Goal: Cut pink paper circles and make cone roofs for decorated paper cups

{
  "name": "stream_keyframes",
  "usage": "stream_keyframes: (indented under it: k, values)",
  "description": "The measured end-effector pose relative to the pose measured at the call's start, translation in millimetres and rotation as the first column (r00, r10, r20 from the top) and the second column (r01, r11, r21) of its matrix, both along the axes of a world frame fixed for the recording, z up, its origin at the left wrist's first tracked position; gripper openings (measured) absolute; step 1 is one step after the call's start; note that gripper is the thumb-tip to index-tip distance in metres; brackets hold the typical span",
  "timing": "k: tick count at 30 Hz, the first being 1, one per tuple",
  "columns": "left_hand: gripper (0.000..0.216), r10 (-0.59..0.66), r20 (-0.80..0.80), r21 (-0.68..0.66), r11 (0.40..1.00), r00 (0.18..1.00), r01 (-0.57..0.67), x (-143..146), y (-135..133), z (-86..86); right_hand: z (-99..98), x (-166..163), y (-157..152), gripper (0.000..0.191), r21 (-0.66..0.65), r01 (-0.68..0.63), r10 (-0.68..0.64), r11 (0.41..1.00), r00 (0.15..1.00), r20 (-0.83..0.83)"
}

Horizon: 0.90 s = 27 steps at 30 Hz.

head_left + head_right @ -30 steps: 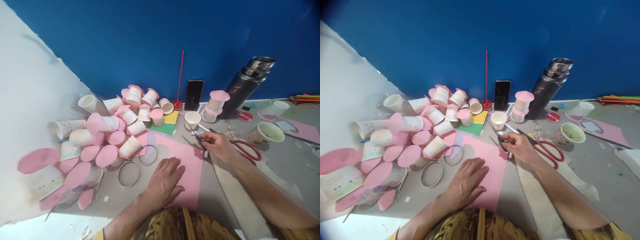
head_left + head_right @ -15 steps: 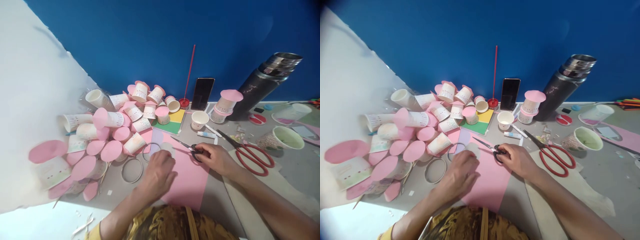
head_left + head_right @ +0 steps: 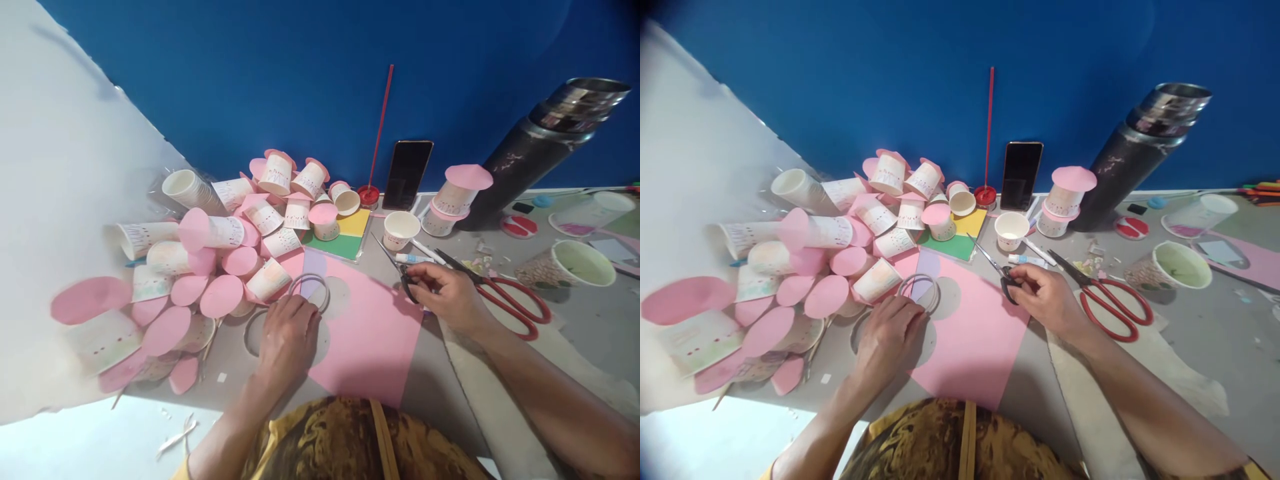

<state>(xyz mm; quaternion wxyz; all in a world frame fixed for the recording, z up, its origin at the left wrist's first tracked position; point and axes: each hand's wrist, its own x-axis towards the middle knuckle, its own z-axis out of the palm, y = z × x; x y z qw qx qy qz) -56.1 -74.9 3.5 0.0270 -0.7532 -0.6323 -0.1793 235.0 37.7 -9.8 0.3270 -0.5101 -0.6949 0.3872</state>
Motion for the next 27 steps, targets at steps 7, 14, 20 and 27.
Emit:
stream_keyframes:
  k: [7,14,20,27]
  values:
    - [0.018,-0.327,-0.013,-0.001,0.945,0.945,0.327,51,17,10.0,3.9,-2,1,0.027,-0.019,0.004,-0.004,1.000,1.000,-0.021]
    - [0.018,-0.379,-0.060,-0.020,0.926,0.924,0.378,68,24,-12.8,7.4,-1,5,0.026,0.017,0.017,-0.017,1.000,1.000,0.001]
    - [0.014,-0.368,0.077,-0.005,0.929,0.927,0.369,66,19,-18.5,8.9,1,5,0.026,0.001,0.021,-0.021,1.000,1.000,0.023]
    - [0.016,-0.355,0.279,0.011,0.930,0.892,0.367,61,-5,-13.5,16.1,7,7,0.024,0.046,-0.060,0.045,0.997,0.960,0.278]
